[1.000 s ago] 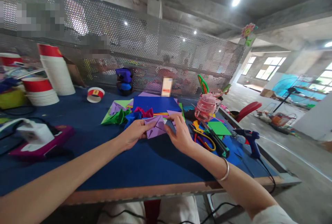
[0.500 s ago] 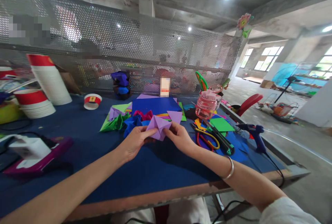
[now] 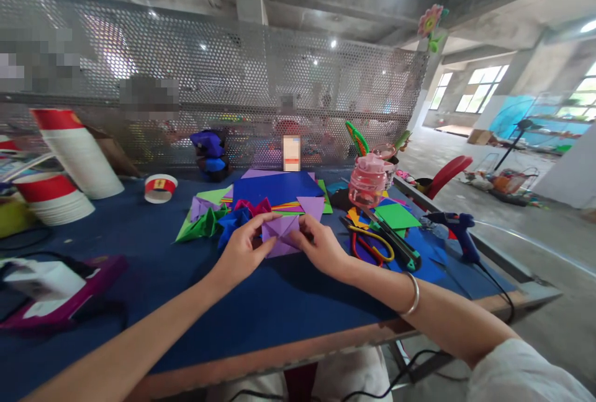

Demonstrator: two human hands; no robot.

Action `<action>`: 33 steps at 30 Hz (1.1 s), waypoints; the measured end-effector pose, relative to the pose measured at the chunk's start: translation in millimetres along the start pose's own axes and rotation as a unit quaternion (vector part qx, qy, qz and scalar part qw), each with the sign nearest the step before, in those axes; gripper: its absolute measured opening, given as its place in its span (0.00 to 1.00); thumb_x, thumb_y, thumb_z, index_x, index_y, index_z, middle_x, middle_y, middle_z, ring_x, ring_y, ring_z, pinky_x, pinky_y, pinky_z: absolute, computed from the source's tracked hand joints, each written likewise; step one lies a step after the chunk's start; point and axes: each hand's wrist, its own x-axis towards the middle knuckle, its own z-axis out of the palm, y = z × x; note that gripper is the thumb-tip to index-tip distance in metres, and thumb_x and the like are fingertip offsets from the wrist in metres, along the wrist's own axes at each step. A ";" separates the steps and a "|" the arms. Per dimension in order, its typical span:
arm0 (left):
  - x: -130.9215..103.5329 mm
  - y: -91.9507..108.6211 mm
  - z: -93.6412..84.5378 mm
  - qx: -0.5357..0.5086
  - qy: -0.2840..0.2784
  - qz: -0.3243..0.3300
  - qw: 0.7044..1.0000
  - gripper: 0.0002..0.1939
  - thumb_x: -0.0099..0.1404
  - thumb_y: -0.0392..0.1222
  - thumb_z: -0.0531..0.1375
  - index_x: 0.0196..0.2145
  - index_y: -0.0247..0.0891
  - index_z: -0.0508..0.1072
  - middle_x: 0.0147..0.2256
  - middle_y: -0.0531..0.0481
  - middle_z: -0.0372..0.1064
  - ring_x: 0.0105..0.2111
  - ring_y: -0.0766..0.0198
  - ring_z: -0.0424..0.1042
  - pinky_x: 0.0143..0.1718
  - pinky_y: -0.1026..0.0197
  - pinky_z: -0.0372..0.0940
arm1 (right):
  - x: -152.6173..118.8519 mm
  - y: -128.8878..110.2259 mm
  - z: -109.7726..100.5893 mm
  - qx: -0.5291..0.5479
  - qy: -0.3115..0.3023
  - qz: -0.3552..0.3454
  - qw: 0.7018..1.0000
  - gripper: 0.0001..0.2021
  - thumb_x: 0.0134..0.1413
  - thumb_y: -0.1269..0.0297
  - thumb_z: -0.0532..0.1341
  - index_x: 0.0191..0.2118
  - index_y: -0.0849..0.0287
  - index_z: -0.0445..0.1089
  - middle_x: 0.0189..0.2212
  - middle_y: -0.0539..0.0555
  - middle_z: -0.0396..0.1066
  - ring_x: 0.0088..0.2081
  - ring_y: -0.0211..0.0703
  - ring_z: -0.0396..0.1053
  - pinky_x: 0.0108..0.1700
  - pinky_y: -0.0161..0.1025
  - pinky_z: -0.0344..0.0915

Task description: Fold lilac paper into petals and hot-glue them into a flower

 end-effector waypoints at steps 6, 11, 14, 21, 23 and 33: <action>0.2 -9.6 0.6 0.080 0.023 0.035 0.996 0.20 0.58 0.43 0.59 0.49 0.39 0.71 0.47 0.44 0.72 0.39 0.56 0.73 0.44 0.52 0.68 | -0.5 10.4 8.4 0.045 -0.069 0.010 0.997 0.11 0.55 0.56 0.62 0.37 0.59 0.70 0.27 0.47 0.69 0.29 0.36 0.64 0.32 0.33 0.59; -1.9 -4.1 1.0 0.096 0.039 0.034 0.994 0.19 0.59 0.46 0.59 0.47 0.38 0.70 0.46 0.43 0.72 0.41 0.55 0.72 0.42 0.56 0.68 | -1.6 10.3 9.2 0.031 -0.052 0.031 0.998 0.04 0.57 0.66 0.57 0.32 0.58 0.64 0.26 0.48 0.70 0.28 0.37 0.68 0.31 0.32 0.62; -0.6 0.8 -3.7 0.130 0.064 0.064 0.987 0.12 0.62 0.48 0.58 0.39 0.39 0.73 0.40 0.47 0.72 0.41 0.56 0.71 0.42 0.58 0.66 | -2.0 7.5 7.5 0.029 -0.060 0.026 0.997 0.04 0.58 0.68 0.56 0.31 0.57 0.61 0.26 0.49 0.71 0.28 0.38 0.71 0.31 0.32 0.63; 8.8 9.2 -11.7 -0.130 0.057 -0.150 0.978 0.14 0.51 0.53 0.66 0.23 0.39 0.75 0.24 0.50 0.70 0.28 0.60 0.69 0.31 0.60 0.66 | 1.0 7.7 2.7 -0.010 -0.045 0.024 0.999 0.09 0.57 0.71 0.55 0.27 0.55 0.55 0.22 0.46 0.66 0.26 0.38 0.69 0.29 0.32 0.60; 9.7 12.2 -10.6 -0.195 0.056 -0.198 0.959 0.13 0.45 0.49 0.70 0.22 0.38 0.76 0.23 0.51 0.70 0.26 0.62 0.68 0.29 0.62 0.65 | 1.6 8.2 1.8 -0.022 -0.037 0.026 0.999 0.10 0.56 0.71 0.55 0.27 0.55 0.54 0.21 0.45 0.64 0.26 0.38 0.68 0.29 0.33 0.59; 13.3 12.6 -15.1 -0.279 0.047 -0.235 0.930 0.17 0.40 0.47 0.74 0.23 0.34 0.75 0.22 0.54 0.68 0.23 0.69 0.65 0.26 0.67 0.63 | 4.8 3.6 2.1 0.092 -0.082 0.066 0.990 0.09 0.57 0.59 0.59 0.30 0.58 0.65 0.22 0.46 0.65 0.25 0.36 0.67 0.28 0.32 0.61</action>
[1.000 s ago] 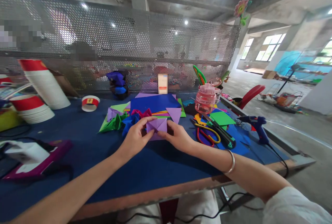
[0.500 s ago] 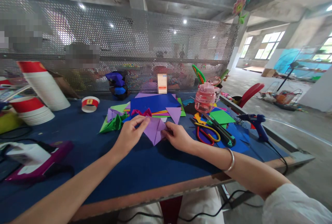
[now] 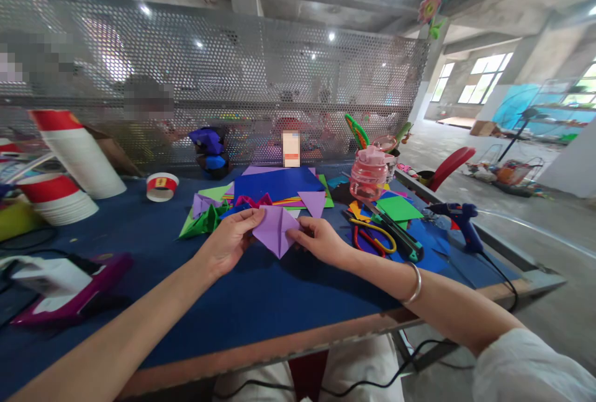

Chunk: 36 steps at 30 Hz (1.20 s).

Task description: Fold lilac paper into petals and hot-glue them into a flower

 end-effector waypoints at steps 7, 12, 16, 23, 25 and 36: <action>-1.5 -3.2 -0.6 0.106 -0.041 0.051 0.992 0.16 0.52 0.54 0.68 0.30 0.38 0.76 0.30 0.49 0.73 0.31 0.61 0.71 0.30 0.63 0.66 | 2.0 4.4 -3.2 -0.044 0.066 0.002 0.997 0.11 0.57 0.60 0.57 0.26 0.58 0.64 0.20 0.47 0.66 0.25 0.37 0.67 0.27 0.32 0.58; -2.7 -5.6 1.2 0.152 -0.068 0.026 0.986 0.21 0.54 0.56 0.66 0.40 0.39 0.75 0.36 0.46 0.75 0.37 0.58 0.73 0.33 0.61 0.67 | 2.1 5.7 -4.1 -0.081 0.107 -0.023 0.991 0.11 0.56 0.61 0.57 0.25 0.58 0.63 0.20 0.46 0.65 0.25 0.36 0.65 0.28 0.32 0.58; -3.8 -7.4 2.0 0.146 -0.101 0.010 0.984 0.22 0.54 0.54 0.67 0.43 0.38 0.75 0.38 0.46 0.76 0.38 0.58 0.73 0.36 0.59 0.68 | 0.5 3.7 -4.7 -0.110 0.113 -0.036 0.987 0.13 0.56 0.60 0.58 0.23 0.58 0.61 0.19 0.46 0.64 0.24 0.35 0.63 0.27 0.32 0.56; -5.0 -5.2 2.8 0.111 -0.107 0.009 0.988 0.20 0.51 0.51 0.70 0.39 0.36 0.77 0.35 0.45 0.77 0.34 0.60 0.74 0.35 0.60 0.68 | 3.9 4.5 -6.7 -0.072 0.107 -0.015 0.991 0.10 0.56 0.63 0.58 0.25 0.59 0.65 0.20 0.47 0.66 0.25 0.36 0.65 0.28 0.32 0.58; -4.5 -5.5 2.4 0.114 -0.100 0.013 0.988 0.21 0.50 0.51 0.70 0.38 0.36 0.77 0.35 0.45 0.77 0.34 0.60 0.74 0.35 0.60 0.68 | 4.6 5.6 -6.4 -0.060 0.105 -0.014 0.993 0.10 0.57 0.63 0.58 0.27 0.60 0.66 0.21 0.47 0.66 0.25 0.36 0.65 0.29 0.32 0.59; -2.4 -14.6 2.0 0.223 -0.032 0.105 0.969 0.16 0.47 0.52 0.69 0.26 0.37 0.74 0.19 0.55 0.67 0.19 0.67 0.62 0.21 0.64 0.58 | -1.6 -3.5 2.7 0.094 0.057 0.008 0.994 0.15 0.50 0.56 0.66 0.41 0.59 0.71 0.27 0.47 0.70 0.25 0.34 0.64 0.26 0.31 0.61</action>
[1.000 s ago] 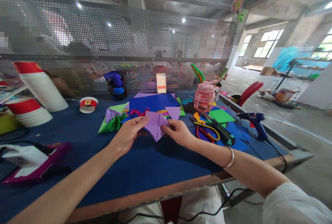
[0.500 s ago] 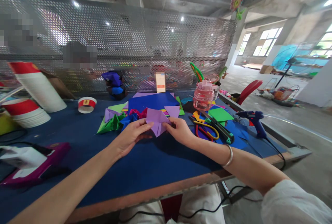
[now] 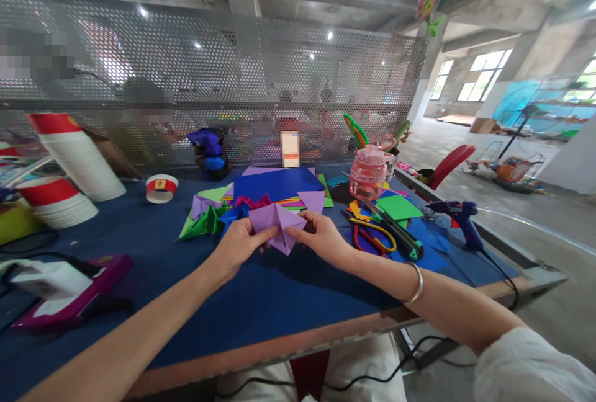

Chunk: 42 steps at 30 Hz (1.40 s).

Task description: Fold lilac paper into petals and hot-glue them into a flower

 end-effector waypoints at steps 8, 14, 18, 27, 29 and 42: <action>-2.8 -0.7 2.6 0.066 0.012 0.046 0.997 0.15 0.52 0.51 0.66 0.32 0.37 0.75 0.26 0.51 0.72 0.25 0.61 0.68 0.27 0.61 0.62 | -0.4 3.8 3.6 0.000 -0.023 0.039 0.999 0.06 0.53 0.65 0.63 0.37 0.60 0.71 0.26 0.48 0.70 0.25 0.35 0.66 0.26 0.31 0.66; -4.3 6.3 -6.1 0.243 0.053 0.269 0.931 0.22 0.57 0.43 0.63 0.50 0.43 0.72 0.49 0.46 0.72 0.47 0.54 0.70 0.49 0.53 0.64 | -2.2 12.7 0.2 -0.125 -0.053 0.016 0.991 0.02 0.56 0.67 0.60 0.35 0.59 0.67 0.23 0.49 0.71 0.24 0.37 0.69 0.25 0.31 0.63; -5.9 11.7 -9.3 0.295 0.009 0.305 0.905 0.11 0.63 0.42 0.57 0.38 0.44 0.79 0.40 0.48 0.77 0.44 0.54 0.72 0.52 0.52 0.62 | -6.2 11.0 2.1 -0.162 -0.075 -0.027 0.984 0.03 0.56 0.67 0.60 0.32 0.58 0.65 0.24 0.48 0.71 0.24 0.36 0.68 0.26 0.31 0.60; -0.3 13.1 -9.6 -0.066 -0.017 -0.060 0.996 0.17 0.46 0.55 0.70 0.25 0.37 0.77 0.23 0.49 0.74 0.23 0.61 0.70 0.26 0.61 0.64 | -9.3 -1.5 -0.6 -0.283 -0.075 -0.142 0.945 0.13 0.56 0.67 0.59 0.24 0.57 0.56 0.21 0.45 0.58 0.24 0.33 0.54 0.27 0.32 0.49; 0.3 12.6 -9.3 -0.137 -0.051 -0.126 0.981 0.18 0.44 0.53 0.72 0.25 0.36 0.77 0.23 0.47 0.74 0.22 0.61 0.71 0.27 0.60 0.66 | -9.9 -2.1 -0.3 -0.291 -0.075 -0.163 0.940 0.13 0.56 0.68 0.59 0.23 0.57 0.55 0.21 0.45 0.58 0.24 0.33 0.53 0.27 0.33 0.49; 3.9 6.7 -10.7 -0.078 -0.004 -0.029 0.997 0.20 0.42 0.48 0.73 0.32 0.36 0.78 0.29 0.50 0.77 0.30 0.59 0.74 0.36 0.58 0.68 | 5.6 6.8 -5.4 -0.028 -0.020 0.037 0.999 0.05 0.54 0.63 0.60 0.34 0.59 0.68 0.23 0.47 0.68 0.24 0.35 0.66 0.24 0.30 0.61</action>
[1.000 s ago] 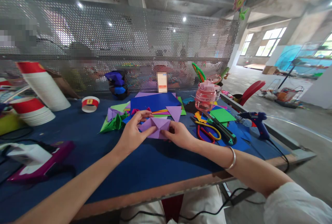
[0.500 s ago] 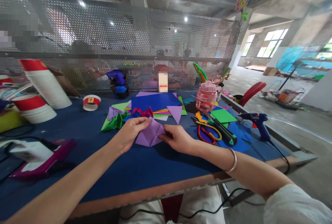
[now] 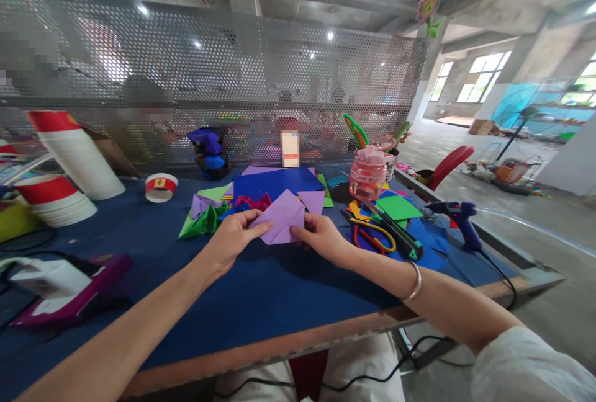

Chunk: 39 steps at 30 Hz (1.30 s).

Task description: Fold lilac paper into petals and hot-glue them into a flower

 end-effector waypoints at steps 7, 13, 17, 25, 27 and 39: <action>-1.2 2.5 1.7 0.001 0.022 0.025 0.999 0.20 0.39 0.44 0.74 0.32 0.37 0.78 0.27 0.52 0.76 0.30 0.61 0.73 0.36 0.61 0.68 | -1.4 -9.2 1.1 0.081 0.019 0.035 0.996 0.10 0.47 0.58 0.65 0.30 0.60 0.68 0.22 0.47 0.69 0.23 0.34 0.65 0.23 0.30 0.59; -0.4 2.1 0.1 0.028 0.047 0.044 0.998 0.16 0.40 0.45 0.73 0.28 0.37 0.76 0.21 0.56 0.72 0.24 0.66 0.69 0.27 0.66 0.64 | -1.3 -12.9 0.2 0.109 0.043 0.055 0.992 0.09 0.45 0.60 0.66 0.28 0.60 0.68 0.21 0.46 0.68 0.22 0.32 0.64 0.23 0.30 0.58; 0.1 0.1 -1.3 0.059 0.048 0.057 0.995 0.16 0.42 0.46 0.72 0.26 0.37 0.75 0.22 0.56 0.71 0.23 0.68 0.67 0.25 0.67 0.62 | -1.7 -13.9 0.7 0.122 0.043 0.069 0.989 0.07 0.45 0.63 0.65 0.28 0.60 0.68 0.20 0.45 0.67 0.20 0.32 0.63 0.22 0.30 0.57; -2.0 -0.7 2.7 0.142 0.047 0.149 0.977 0.17 0.50 0.46 0.67 0.35 0.39 0.69 0.30 0.52 0.74 0.32 0.60 0.75 0.34 0.61 0.68 | -1.9 -16.8 1.6 0.140 0.052 0.090 0.985 0.05 0.45 0.67 0.65 0.28 0.60 0.69 0.20 0.46 0.68 0.20 0.31 0.63 0.22 0.30 0.57; -3.3 -1.0 4.0 0.164 0.048 0.182 0.968 0.17 0.52 0.44 0.66 0.38 0.40 0.67 0.33 0.51 0.75 0.35 0.59 0.75 0.37 0.60 0.69 | -2.7 -18.2 1.9 0.144 0.052 0.096 0.984 0.04 0.45 0.68 0.64 0.28 0.61 0.69 0.20 0.46 0.68 0.20 0.31 0.63 0.22 0.29 0.56; -7.4 -3.5 1.1 0.356 0.001 0.402 0.843 0.07 0.67 0.35 0.55 0.36 0.39 0.74 0.35 0.50 0.74 0.37 0.63 0.74 0.43 0.61 0.69 | -2.9 -15.6 2.1 0.148 0.041 0.090 0.984 0.06 0.43 0.66 0.64 0.28 0.61 0.68 0.20 0.46 0.68 0.19 0.31 0.62 0.22 0.30 0.57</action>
